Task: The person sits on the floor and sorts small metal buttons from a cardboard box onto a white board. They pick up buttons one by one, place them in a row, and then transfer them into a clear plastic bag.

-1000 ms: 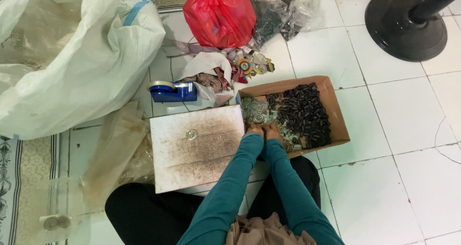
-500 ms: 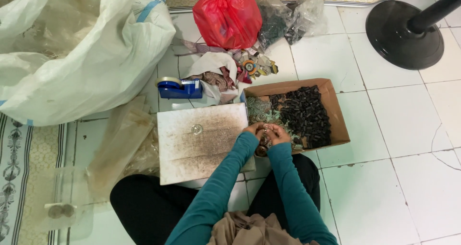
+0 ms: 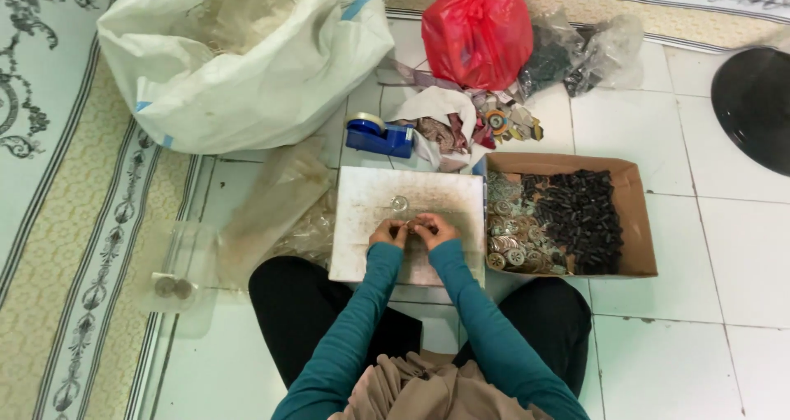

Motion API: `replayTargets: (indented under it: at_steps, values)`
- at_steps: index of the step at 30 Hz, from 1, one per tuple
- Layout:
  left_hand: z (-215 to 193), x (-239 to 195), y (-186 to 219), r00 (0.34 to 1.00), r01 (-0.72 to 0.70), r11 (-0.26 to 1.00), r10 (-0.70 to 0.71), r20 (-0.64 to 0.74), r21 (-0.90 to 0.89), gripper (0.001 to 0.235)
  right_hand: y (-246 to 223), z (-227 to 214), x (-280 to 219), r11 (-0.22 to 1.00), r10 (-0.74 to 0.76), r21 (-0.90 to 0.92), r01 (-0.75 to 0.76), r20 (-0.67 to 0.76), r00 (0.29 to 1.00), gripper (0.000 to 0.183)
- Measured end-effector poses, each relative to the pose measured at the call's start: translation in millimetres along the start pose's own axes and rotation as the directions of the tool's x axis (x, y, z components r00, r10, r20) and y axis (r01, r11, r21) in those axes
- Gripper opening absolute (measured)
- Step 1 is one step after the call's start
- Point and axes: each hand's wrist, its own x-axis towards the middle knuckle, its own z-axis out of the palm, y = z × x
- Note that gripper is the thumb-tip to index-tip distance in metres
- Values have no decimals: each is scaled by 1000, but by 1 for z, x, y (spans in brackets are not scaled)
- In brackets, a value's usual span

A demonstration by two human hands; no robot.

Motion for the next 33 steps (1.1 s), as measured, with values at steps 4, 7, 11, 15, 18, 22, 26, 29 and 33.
replayTargets:
  at_steps: [4, 7, 11, 15, 18, 22, 26, 29, 33]
  values:
    - [-20, 15, -2, 998, -1, 993, 8, -60, 116, 24, -23, 25, 8, 996, 16, -84, -11, 56, 998, 30]
    - [-26, 23, 0, 998, 0, 987, 9, -55, 160, 22, -26, 35, 17, 987, 25, -158, -13, 71, 997, 27]
    - [-31, 18, 14, 998, 39, 975, -27, -57, 220, 24, -28, 36, 22, 968, 66, -249, -38, 105, 992, 26]
    - [-41, 8, 27, 998, 67, 972, -62, -29, 227, 26, -33, 37, 26, 948, 103, -312, -62, 119, 988, 24]
    - [-36, 13, 20, 991, 123, 983, -115, -67, 137, 26, -38, 38, 21, 944, 129, -314, -95, 89, 988, 22]
    - [-50, -7, 42, 993, 110, 980, -104, -47, 164, 24, -42, 39, 18, 932, 114, -357, -69, 107, 988, 21]
    - [-47, 0, 39, 997, 80, 979, -74, -37, 187, 22, -45, 34, 14, 944, -7, -328, 47, 121, 993, 16]
    - [-40, 9, 30, 997, 79, 979, -74, -36, 190, 22, -42, 21, 7, 971, -81, -213, 106, 124, 989, 16]
    - [-25, 9, 45, 999, 10, 989, -5, -36, 148, 20, -36, -18, 3, 993, -93, -67, 97, 70, 993, 19]
